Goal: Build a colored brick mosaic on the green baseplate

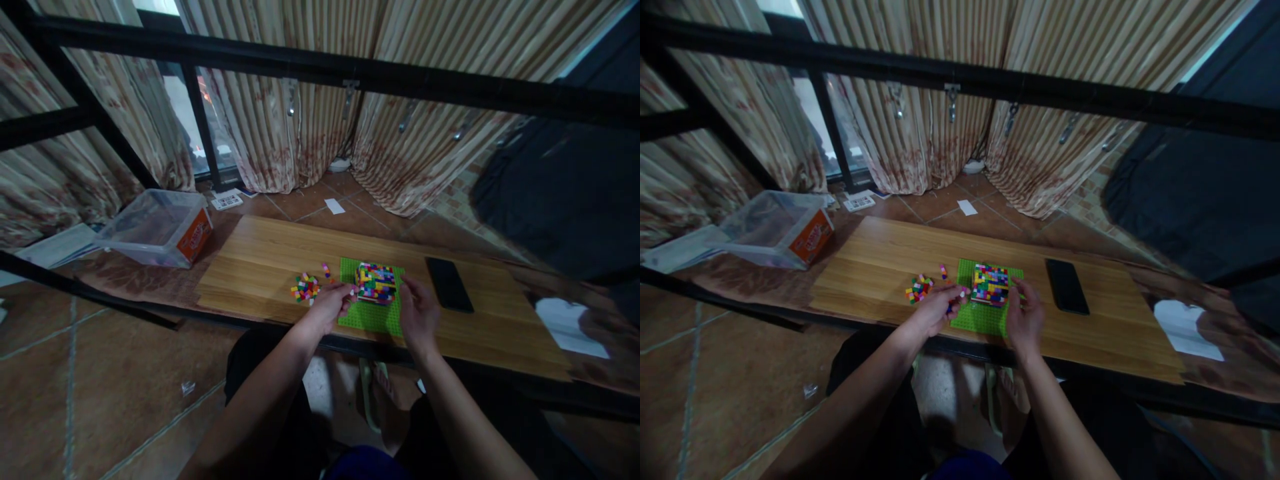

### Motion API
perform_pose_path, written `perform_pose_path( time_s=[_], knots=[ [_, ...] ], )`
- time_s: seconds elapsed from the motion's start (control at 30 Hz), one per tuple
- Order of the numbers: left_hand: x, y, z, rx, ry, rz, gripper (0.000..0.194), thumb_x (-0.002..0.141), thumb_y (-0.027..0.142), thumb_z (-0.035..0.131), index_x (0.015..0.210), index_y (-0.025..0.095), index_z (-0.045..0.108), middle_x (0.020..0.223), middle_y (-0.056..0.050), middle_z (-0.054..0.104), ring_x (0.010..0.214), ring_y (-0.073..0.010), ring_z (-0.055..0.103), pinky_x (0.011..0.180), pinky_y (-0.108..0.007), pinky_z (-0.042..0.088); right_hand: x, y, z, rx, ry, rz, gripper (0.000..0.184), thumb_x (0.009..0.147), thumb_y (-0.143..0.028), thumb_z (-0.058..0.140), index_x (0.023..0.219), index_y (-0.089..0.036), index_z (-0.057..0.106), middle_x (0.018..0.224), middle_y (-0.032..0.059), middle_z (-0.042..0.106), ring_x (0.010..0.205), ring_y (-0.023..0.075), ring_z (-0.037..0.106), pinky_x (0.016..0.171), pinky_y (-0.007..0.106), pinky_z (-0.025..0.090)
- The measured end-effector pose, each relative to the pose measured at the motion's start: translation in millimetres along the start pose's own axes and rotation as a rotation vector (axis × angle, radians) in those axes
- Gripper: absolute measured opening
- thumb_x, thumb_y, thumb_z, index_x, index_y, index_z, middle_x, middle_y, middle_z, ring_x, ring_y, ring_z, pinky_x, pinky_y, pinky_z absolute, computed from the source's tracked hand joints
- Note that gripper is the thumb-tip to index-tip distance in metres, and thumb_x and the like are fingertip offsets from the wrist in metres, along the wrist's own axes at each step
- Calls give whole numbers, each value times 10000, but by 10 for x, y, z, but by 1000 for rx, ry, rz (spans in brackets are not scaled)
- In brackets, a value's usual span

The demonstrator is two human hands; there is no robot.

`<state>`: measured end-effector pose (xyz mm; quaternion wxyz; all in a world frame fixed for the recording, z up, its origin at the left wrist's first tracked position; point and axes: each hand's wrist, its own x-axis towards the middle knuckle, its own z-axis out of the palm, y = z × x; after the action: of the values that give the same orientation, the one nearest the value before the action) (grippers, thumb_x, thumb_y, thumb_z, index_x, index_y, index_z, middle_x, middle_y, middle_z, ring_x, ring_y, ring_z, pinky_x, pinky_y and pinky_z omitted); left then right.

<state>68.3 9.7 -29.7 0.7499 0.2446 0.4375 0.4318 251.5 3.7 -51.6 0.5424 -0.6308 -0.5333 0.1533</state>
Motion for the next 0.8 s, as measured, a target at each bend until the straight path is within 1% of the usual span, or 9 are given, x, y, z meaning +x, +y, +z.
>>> perform_pose_path(
  time_s=[0.1,0.23,0.37,0.5,0.6,0.7,0.8],
  knots=[
    [3,-2,4,4,-28,10,99,777,202,623,724,120,607,621,11,546,435,-24,364,416,-187,171,-130,-159,-29,14,-114,-99,285,901,-422,529,1003,-212,693,1058,92,692,1029,231,626,915,424,480],
    [11,-12,-4,2,-60,21,121,756,239,648,731,124,617,617,20,531,439,-26,371,415,-187,175,-252,-351,54,23,-209,-178,237,929,-376,516,1001,-228,686,1083,82,681,1069,214,616,961,423,470],
    [14,-28,-19,5,-77,27,207,739,315,696,715,131,606,603,29,516,449,-30,385,418,-183,191,-262,-385,148,-4,-293,-193,266,937,-392,502,1056,-234,680,1124,91,666,1084,221,611,958,431,478],
    [3,-47,-23,-5,-151,26,320,678,390,775,700,129,590,600,34,508,453,-28,385,421,-179,190,-249,-375,174,-18,-391,-204,297,937,-416,500,1086,-234,682,1131,92,676,1087,226,612,973,434,468],
    [-9,-62,-19,-23,-204,7,379,640,425,810,704,121,593,594,38,501,445,-18,354,421,-182,161,-260,-372,140,-2,-454,-175,306,942,-427,491,1065,-231,691,1099,84,690,1054,221,624,955,418,470],
    [-17,-75,-10,-2,-200,-19,412,624,461,821,716,116,616,574,43,491,445,-18,344,427,-189,144,-268,-362,81,19,-476,-98,300,922,-450,522,1021,-231,700,1052,72,696,995,220,632,913,399,477],
    [-28,-73,2,31,-202,-42,437,608,492,824,736,116,641,563,48,483,458,-24,350,436,-197,144,-263,-363,27,42,-499,-49,286,899,-459,558,1007,-236,700,1046,65,695,983,219,625,911,393,468]
  ],
)
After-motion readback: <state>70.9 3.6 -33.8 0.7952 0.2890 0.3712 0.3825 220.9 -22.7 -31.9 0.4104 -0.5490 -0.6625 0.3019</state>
